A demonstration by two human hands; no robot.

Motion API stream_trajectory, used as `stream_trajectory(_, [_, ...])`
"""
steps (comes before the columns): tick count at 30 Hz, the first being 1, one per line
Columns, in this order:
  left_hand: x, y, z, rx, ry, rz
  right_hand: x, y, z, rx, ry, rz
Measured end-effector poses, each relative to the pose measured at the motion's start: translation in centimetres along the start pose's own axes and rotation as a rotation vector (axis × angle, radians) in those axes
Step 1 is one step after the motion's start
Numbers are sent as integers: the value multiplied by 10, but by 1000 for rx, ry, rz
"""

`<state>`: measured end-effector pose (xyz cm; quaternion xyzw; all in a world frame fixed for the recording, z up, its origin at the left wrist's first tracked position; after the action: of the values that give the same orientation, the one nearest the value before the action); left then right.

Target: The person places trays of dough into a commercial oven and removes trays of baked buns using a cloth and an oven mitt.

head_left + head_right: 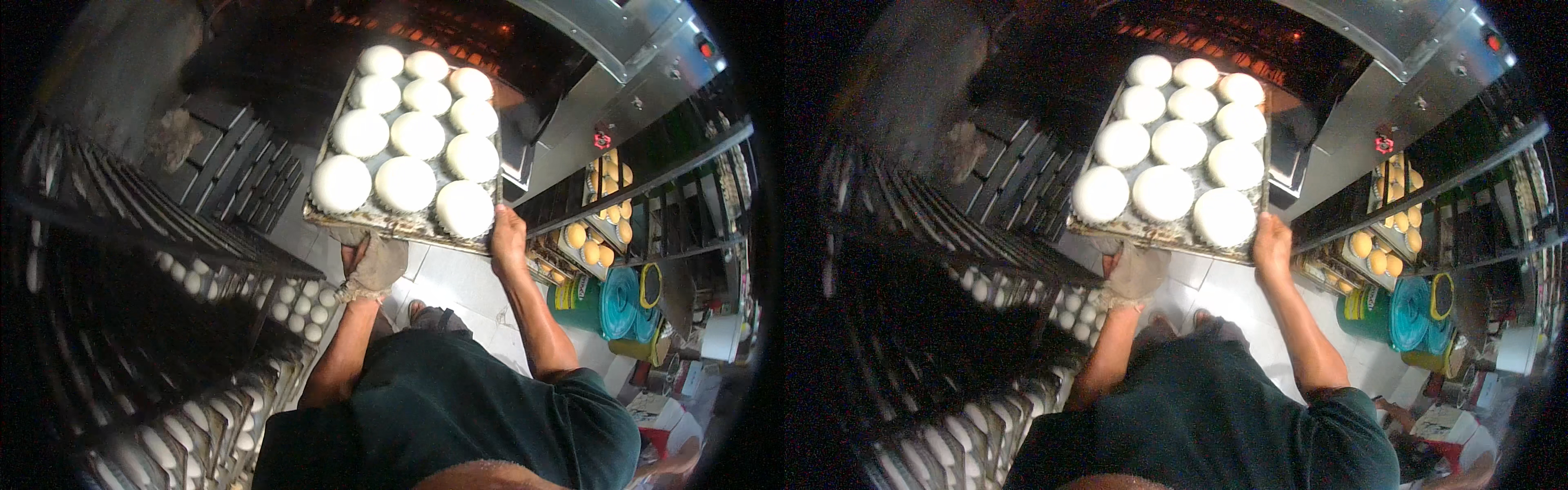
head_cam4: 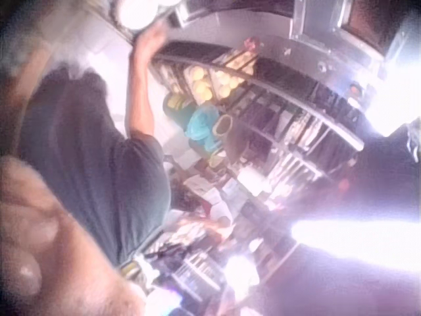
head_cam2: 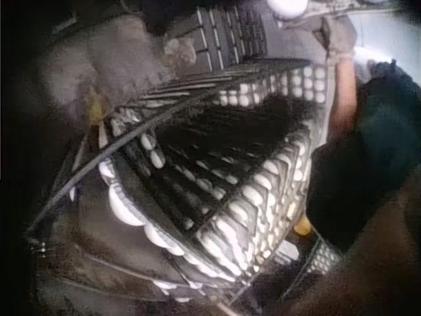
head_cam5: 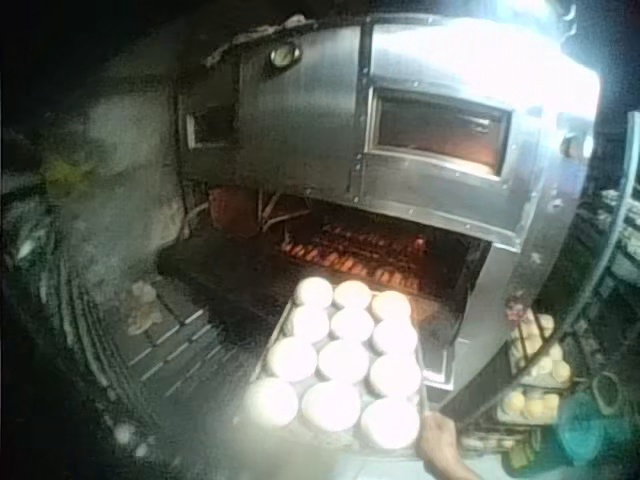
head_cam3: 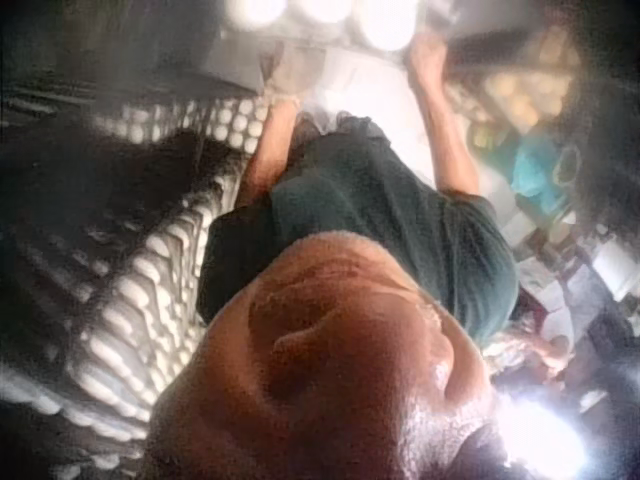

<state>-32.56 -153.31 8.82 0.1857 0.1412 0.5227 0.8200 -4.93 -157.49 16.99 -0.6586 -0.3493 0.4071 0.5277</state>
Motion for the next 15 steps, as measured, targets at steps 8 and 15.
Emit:
stream_trajectory(8, [2,37,108,2288,-10,252,-8,-4,9,21,-21,-59])
stream_trajectory(15, [10,39,68,1544,-93,272,-22,-39,-13,-391,-222,-15])
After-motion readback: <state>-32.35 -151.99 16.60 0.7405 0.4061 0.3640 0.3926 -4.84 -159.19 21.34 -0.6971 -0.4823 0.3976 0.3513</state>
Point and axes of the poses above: each hand's wrist, its own x-axis towards the middle knuckle, its own z-axis out of the palm, y = z × x, the point moved 8 cm from there along x, towards the middle knuckle, and after that the axes turned 13 degrees about -y, right-handed, at the moved point
